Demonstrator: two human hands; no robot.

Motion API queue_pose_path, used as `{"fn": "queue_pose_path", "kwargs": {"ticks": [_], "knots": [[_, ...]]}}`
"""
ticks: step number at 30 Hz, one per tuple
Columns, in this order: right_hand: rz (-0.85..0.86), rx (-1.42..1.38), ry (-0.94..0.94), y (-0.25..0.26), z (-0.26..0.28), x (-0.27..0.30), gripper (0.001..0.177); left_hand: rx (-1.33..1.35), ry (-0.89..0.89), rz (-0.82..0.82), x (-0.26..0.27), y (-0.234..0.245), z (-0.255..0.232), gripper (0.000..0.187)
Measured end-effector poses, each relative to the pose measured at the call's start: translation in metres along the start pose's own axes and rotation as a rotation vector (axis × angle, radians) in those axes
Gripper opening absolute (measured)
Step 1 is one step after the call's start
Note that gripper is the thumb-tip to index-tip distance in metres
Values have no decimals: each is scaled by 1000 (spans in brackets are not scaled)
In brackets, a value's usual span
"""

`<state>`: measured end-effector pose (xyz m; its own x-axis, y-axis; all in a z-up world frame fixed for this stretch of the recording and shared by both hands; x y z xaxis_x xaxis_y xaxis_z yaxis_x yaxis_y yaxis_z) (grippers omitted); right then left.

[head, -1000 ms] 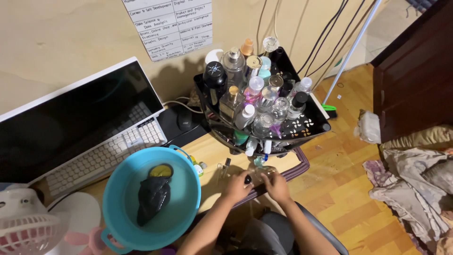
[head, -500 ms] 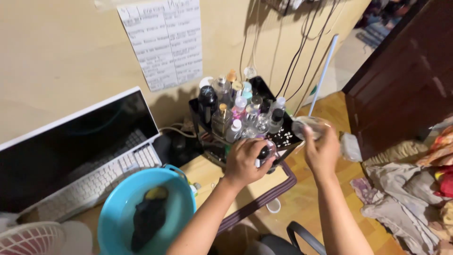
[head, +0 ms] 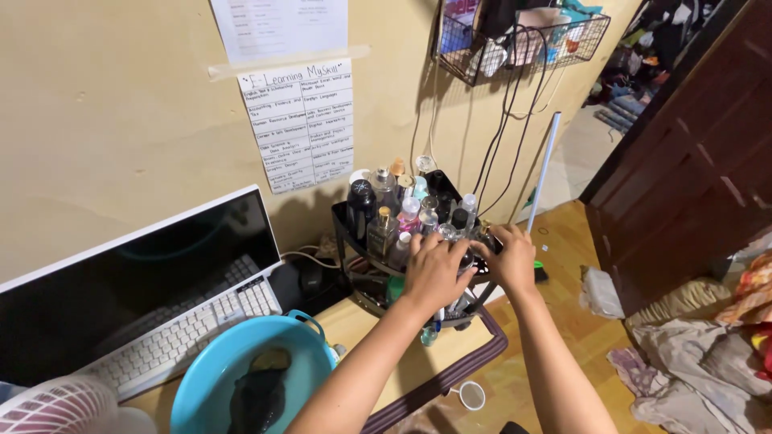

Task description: Cleaning a tiered storage shelf and arranging various bottles of personal care products on it.

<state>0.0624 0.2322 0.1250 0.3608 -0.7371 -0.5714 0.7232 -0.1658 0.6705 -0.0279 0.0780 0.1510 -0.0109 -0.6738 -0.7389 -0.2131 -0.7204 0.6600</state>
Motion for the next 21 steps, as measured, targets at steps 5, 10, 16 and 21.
{"fn": "queue_pose_path", "kwargs": {"ticks": [5,10,16,21], "knots": [[60,-106,-66,6,-5,-2,48,0,27,97,-7,-17,2,44],[78,-90,-115,9,-2,0,41,-23,90,140,-14,-31,2,45],[-49,13,-70,9,0,-1,32,-113,116,115,-18,-37,-4,41],[-15,52,-132,4,-2,-2,30,-180,89,150,-17,-33,-3,41]]}}
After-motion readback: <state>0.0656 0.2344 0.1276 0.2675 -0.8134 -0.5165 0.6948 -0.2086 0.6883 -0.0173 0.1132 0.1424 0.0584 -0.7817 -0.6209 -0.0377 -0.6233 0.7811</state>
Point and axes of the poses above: each hand's wrist, its own x-axis away from the middle knuckle, its own y-axis out of the back of the hand, z = x × y, the point moved 8 cm from there along -x, towards the middle knuckle, and after that the axes turned 12 degrees about -y, right-handed, at the moved point
